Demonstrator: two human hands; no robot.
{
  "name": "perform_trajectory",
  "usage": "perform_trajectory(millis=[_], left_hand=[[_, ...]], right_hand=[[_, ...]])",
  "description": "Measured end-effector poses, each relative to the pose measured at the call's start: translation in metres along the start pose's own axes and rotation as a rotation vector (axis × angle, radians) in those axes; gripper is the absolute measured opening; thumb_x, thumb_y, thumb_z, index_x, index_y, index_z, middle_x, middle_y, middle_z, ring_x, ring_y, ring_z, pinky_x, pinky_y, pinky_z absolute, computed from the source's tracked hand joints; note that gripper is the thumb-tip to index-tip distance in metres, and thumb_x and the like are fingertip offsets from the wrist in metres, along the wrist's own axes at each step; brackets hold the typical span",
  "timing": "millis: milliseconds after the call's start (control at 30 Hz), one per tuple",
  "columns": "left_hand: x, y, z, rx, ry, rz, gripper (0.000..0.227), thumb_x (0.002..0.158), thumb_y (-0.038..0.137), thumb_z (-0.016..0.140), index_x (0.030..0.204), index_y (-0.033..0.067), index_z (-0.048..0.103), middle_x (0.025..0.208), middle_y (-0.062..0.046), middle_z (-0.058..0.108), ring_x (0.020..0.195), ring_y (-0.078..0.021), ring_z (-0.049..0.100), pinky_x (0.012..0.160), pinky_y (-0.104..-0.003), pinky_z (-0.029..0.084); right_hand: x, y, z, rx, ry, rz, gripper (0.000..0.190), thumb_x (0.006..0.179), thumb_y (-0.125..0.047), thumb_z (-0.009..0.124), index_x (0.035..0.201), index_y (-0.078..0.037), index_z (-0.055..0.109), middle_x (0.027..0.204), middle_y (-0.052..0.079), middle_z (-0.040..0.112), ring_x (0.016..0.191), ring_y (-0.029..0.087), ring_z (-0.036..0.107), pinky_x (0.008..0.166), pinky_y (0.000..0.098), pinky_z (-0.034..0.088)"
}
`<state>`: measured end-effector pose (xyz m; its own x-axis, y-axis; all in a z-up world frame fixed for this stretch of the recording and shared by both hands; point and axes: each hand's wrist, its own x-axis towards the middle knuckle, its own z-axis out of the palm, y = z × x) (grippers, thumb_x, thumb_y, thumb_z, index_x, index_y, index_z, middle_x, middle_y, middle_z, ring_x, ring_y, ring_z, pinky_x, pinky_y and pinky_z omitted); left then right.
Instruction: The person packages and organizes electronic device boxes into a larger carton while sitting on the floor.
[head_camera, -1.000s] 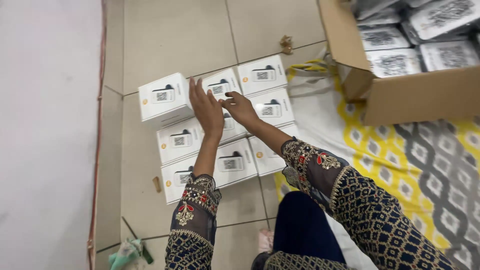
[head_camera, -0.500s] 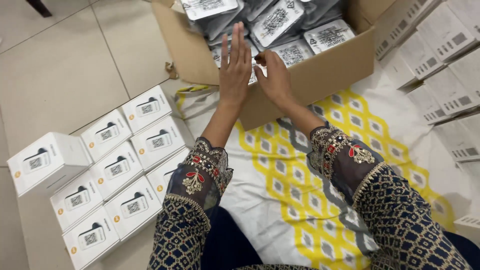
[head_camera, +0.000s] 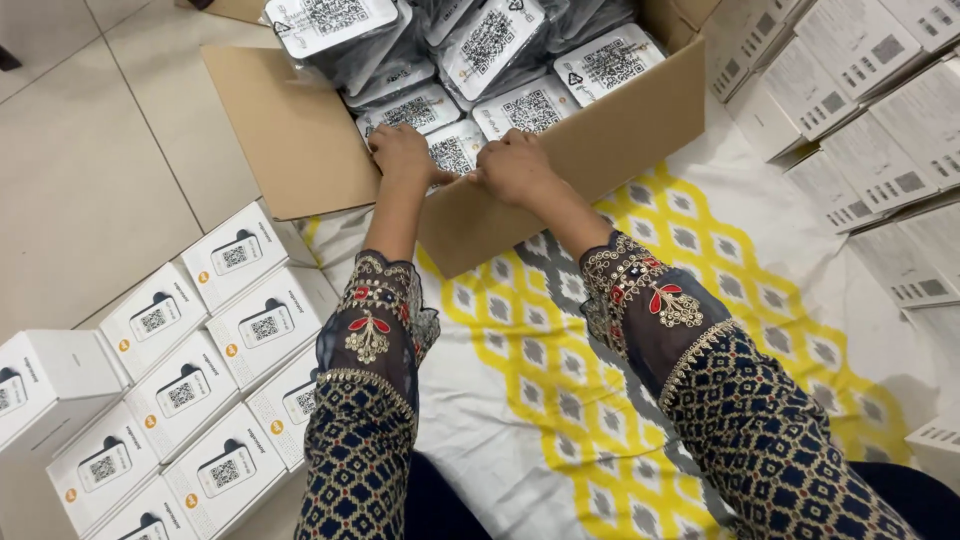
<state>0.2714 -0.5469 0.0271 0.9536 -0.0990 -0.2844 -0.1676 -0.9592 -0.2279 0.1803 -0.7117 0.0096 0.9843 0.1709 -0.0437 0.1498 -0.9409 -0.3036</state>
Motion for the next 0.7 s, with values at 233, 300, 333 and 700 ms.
perform_trajectory(millis=[233, 300, 333, 700], left_hand=[[-0.013, 0.008, 0.019, -0.476, 0.041, -0.014, 0.123, 0.057, 0.065, 0.092, 0.144, -0.0022, 0.038, 0.14, -0.025, 0.042, 0.122, -0.0395, 0.055, 0.1, -0.05, 0.049], [-0.019, 0.019, 0.025, -0.242, 0.199, -0.2, 0.111, 0.071, 0.07, 0.083, 0.135, -0.0114, 0.044, 0.137, -0.029, 0.045, 0.126, -0.0449, 0.048, 0.097, -0.046, 0.052], [-0.004, 0.021, 0.038, -0.24, 0.197, -0.203, 0.111, 0.071, 0.07, 0.083, 0.135, -0.0114, 0.044, 0.137, -0.029, 0.045, 0.126, -0.0449, 0.048, 0.097, -0.046, 0.052], [0.016, -0.005, 0.022, -0.329, 0.249, -0.238, 0.106, 0.062, 0.066, 0.088, 0.128, -0.0107, 0.054, 0.115, -0.018, 0.065, 0.109, -0.0328, 0.066, 0.084, -0.038, 0.059]], right_hand=[[0.004, -0.008, -0.01, -0.064, -0.08, 0.046, 0.039, 0.096, -0.05, 0.06, 0.112, -0.019, 0.077, 0.127, 0.005, 0.068, 0.128, 0.034, 0.05, 0.11, 0.05, 0.037], [0.009, -0.005, -0.006, -0.081, -0.115, 0.072, 0.041, 0.096, -0.053, 0.062, 0.111, -0.018, 0.078, 0.125, 0.005, 0.07, 0.128, 0.034, 0.052, 0.111, 0.0505, 0.039], [0.009, -0.006, -0.005, -0.078, -0.117, 0.07, 0.041, 0.096, -0.053, 0.062, 0.111, -0.018, 0.078, 0.125, 0.005, 0.07, 0.128, 0.034, 0.052, 0.111, 0.0505, 0.039], [0.032, 0.002, -0.001, -0.054, -0.169, 0.144, 0.051, 0.084, -0.056, 0.075, 0.126, -0.029, 0.072, 0.125, 0.006, 0.07, 0.126, 0.036, 0.055, 0.107, 0.0494, 0.043]])
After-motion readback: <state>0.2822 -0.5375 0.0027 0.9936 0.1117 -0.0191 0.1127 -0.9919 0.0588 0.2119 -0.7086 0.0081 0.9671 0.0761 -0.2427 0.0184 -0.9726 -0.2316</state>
